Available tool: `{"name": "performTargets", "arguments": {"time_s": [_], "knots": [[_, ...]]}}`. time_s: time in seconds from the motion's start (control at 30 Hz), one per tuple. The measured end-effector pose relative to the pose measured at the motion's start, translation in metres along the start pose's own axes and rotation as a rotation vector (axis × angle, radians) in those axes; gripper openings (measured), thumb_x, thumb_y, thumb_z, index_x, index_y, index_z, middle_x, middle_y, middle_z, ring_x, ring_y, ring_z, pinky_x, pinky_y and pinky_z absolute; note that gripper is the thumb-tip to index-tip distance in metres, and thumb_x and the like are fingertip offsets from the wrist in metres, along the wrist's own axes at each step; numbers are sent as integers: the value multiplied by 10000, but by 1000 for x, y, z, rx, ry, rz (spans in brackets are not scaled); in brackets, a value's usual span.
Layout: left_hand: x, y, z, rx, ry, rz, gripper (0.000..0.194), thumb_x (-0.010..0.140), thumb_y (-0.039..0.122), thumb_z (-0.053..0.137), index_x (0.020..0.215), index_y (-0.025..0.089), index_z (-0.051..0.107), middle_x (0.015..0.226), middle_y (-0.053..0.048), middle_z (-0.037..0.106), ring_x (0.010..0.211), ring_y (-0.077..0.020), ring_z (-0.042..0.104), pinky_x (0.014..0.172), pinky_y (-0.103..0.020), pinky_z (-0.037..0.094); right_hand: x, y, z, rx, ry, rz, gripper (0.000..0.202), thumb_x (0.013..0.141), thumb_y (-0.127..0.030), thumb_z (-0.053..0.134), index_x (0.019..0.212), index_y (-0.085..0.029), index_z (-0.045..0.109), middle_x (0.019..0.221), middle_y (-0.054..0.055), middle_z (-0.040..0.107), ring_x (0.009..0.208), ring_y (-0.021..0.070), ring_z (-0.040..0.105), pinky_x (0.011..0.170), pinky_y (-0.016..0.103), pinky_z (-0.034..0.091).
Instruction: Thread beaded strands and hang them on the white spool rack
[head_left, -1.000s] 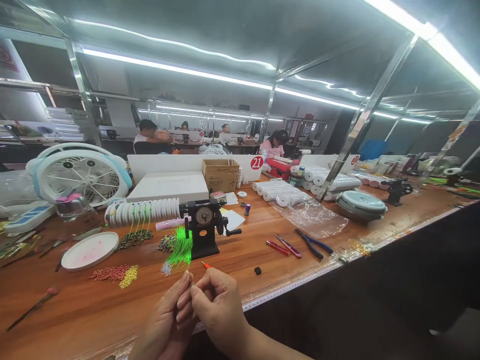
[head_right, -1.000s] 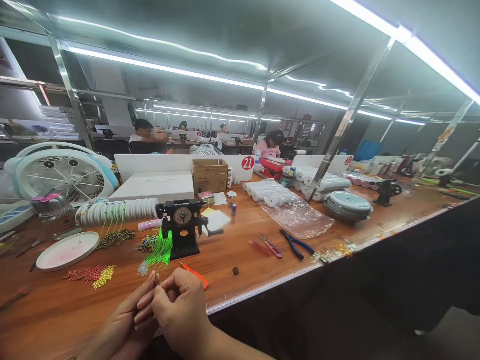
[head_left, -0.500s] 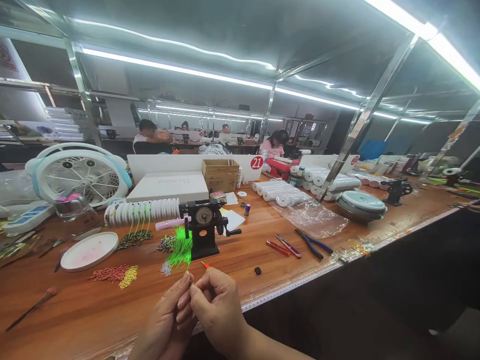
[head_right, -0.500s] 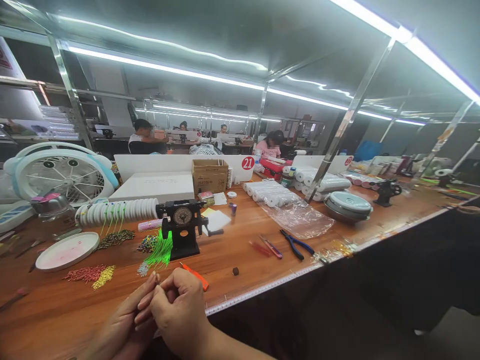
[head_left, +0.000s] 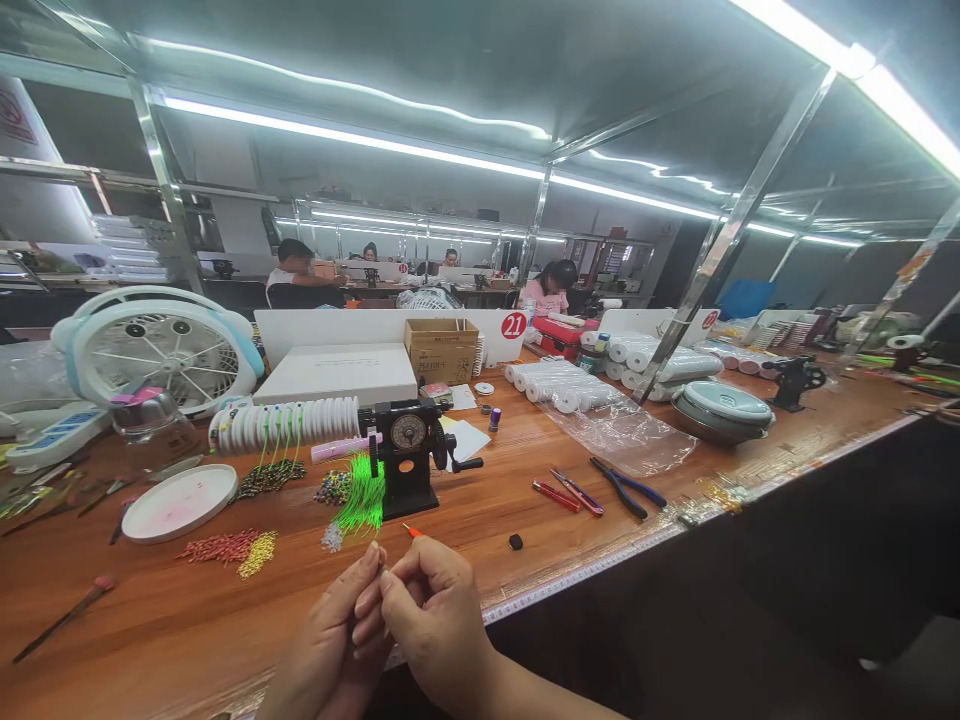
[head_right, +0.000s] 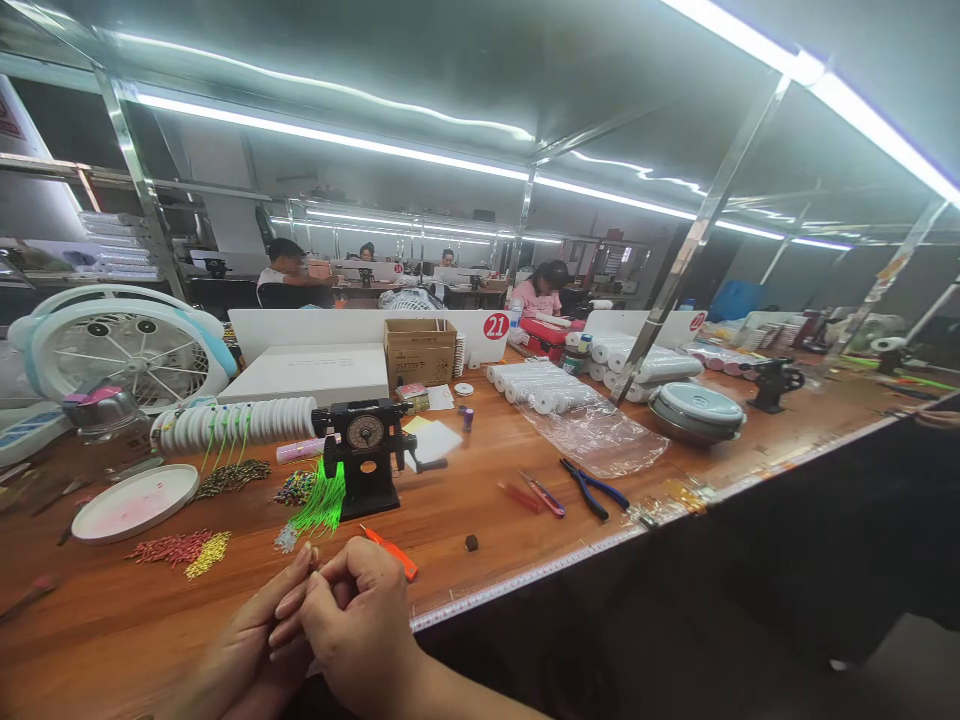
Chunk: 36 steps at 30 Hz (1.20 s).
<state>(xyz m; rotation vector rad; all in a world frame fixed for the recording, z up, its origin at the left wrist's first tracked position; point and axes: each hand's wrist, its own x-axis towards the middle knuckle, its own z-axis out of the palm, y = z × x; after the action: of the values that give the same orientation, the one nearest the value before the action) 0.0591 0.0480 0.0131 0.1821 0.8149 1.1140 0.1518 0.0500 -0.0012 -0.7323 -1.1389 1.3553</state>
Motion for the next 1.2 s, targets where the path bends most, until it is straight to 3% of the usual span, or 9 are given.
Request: {"name": "performTargets", "arguments": {"time_s": [0.47,0.9,1.2], "knots": [[0,-3,-4,13,-43,2,378,641,272,754,452,151,451,383,48,396,362,-60,372,386,-184,388,0,3,-1,-42,5,40,197,827,-300,528,701,-171,449,584,33,611,428,139,575,442,262,495],[3,-2,-10,38,-61,0,402,661,283,741,462,161,414,412,49,384,402,-68,375,423,-200,394,1,6,-3,-21,-17,33,231,836,-340,555,731,-149,480,599,50,621,451,135,583,467,250,495],[5,-1,-10,57,8,24,352,611,291,778,521,170,460,416,59,406,370,-71,354,396,-212,336,2,8,-3,58,-49,42,254,832,-357,576,744,-131,501,598,54,624,460,130,585,480,246,501]]}}
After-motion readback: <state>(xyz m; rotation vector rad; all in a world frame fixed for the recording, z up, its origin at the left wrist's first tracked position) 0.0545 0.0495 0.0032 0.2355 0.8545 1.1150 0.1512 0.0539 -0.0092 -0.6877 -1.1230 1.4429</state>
